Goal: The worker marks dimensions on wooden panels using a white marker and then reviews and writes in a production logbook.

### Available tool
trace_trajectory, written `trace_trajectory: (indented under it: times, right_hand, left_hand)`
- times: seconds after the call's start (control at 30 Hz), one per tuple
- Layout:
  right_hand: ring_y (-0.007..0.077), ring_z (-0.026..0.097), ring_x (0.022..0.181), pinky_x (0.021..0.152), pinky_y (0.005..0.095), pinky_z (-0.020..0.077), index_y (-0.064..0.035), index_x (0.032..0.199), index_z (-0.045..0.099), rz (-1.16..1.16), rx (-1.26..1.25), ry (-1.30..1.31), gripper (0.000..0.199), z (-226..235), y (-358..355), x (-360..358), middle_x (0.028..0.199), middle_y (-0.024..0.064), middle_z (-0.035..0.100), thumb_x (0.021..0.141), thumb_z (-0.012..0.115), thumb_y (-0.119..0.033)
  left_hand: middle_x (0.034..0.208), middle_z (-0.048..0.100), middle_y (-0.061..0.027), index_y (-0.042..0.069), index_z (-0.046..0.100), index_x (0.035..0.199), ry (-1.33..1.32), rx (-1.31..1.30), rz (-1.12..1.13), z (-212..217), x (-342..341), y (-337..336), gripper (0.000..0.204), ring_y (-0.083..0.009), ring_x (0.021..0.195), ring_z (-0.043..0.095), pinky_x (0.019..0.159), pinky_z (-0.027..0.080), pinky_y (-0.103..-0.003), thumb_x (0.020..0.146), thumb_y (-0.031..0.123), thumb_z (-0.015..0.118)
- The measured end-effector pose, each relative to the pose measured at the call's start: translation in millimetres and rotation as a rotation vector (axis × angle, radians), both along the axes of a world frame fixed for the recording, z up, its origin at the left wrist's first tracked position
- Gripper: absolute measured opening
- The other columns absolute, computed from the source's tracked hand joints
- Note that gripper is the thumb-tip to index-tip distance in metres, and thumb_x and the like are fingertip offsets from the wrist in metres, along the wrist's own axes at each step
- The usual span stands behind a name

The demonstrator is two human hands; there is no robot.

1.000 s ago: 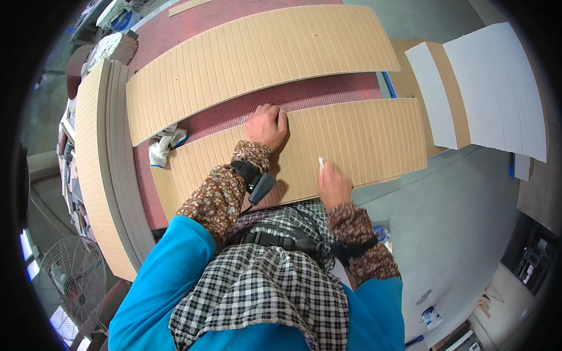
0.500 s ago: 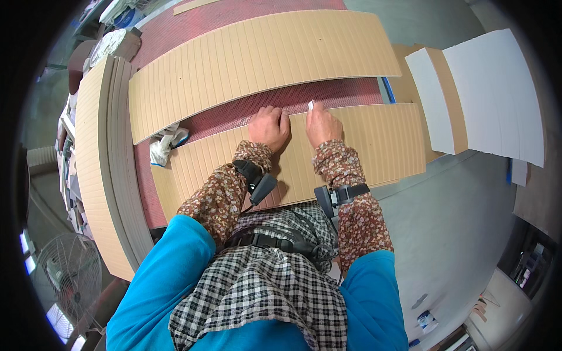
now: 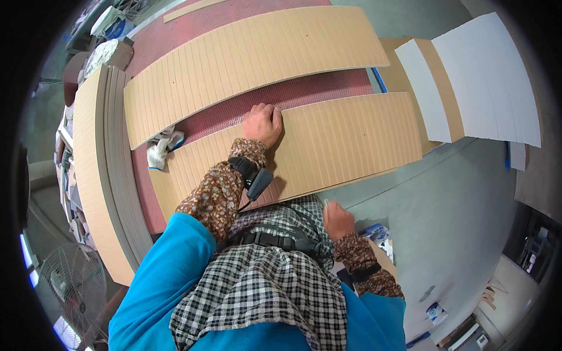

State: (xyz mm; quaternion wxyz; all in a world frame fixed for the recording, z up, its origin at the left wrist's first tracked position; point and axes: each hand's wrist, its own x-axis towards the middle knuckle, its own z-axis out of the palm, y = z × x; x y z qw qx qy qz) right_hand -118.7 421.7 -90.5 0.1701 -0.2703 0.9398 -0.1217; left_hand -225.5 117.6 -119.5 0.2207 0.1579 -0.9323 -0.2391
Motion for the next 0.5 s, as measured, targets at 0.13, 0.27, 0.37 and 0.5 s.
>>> trace_trajectory:
  times: [0.13,0.27,0.37,0.5]
  right_hand:
    - [0.037,0.059,0.063,0.054,0.0478,0.0465,-0.0044,0.082,0.047,-0.112,-0.117,0.061,0.018,10,-14,-2,0.07,0.0162,0.056,0.088,0.057,-0.018]
    - [0.0359,0.058,0.063,0.054,0.0472,0.0465,-0.0046,0.081,0.046,-0.096,-0.184,0.099,0.02,0,-27,-6,0.07,0.0156,0.056,0.087,0.06,-0.018]
    - [0.0355,0.058,0.064,0.054,0.0467,0.0463,-0.0047,0.081,0.046,-0.11,-0.161,0.108,0.02,-1,-29,-4,0.07,0.0151,0.056,0.087,0.06,-0.018]
    - [0.0355,0.059,0.065,0.055,0.046,0.0466,-0.0047,0.082,0.046,-0.087,-0.151,0.092,0.02,1,-31,-4,0.071,0.0149,0.056,0.087,0.06,-0.018]
  left_hand:
    - [0.075,0.061,-0.012,0.003,0.063,0.076,-0.028,0.019,-0.005,1,2,0,0.021,-0.0313,0.077,0.06,0.07,0.048,-0.043,0.087,0.02,0.056]
    - [0.075,0.061,-0.0124,0.003,0.063,0.076,0.006,0.029,-0.004,2,1,0,0.022,-0.0318,0.078,0.059,0.071,0.048,-0.043,0.087,0.021,0.056]
    - [0.076,0.061,-0.0124,0.003,0.063,0.076,0.007,0.018,-0.004,1,1,1,0.022,-0.0319,0.078,0.059,0.071,0.048,-0.043,0.087,0.021,0.056]
    - [0.076,0.061,-0.0124,0.003,0.063,0.076,-0.002,0.006,-0.009,2,0,0,0.022,-0.0317,0.077,0.059,0.07,0.048,-0.043,0.087,0.021,0.056]
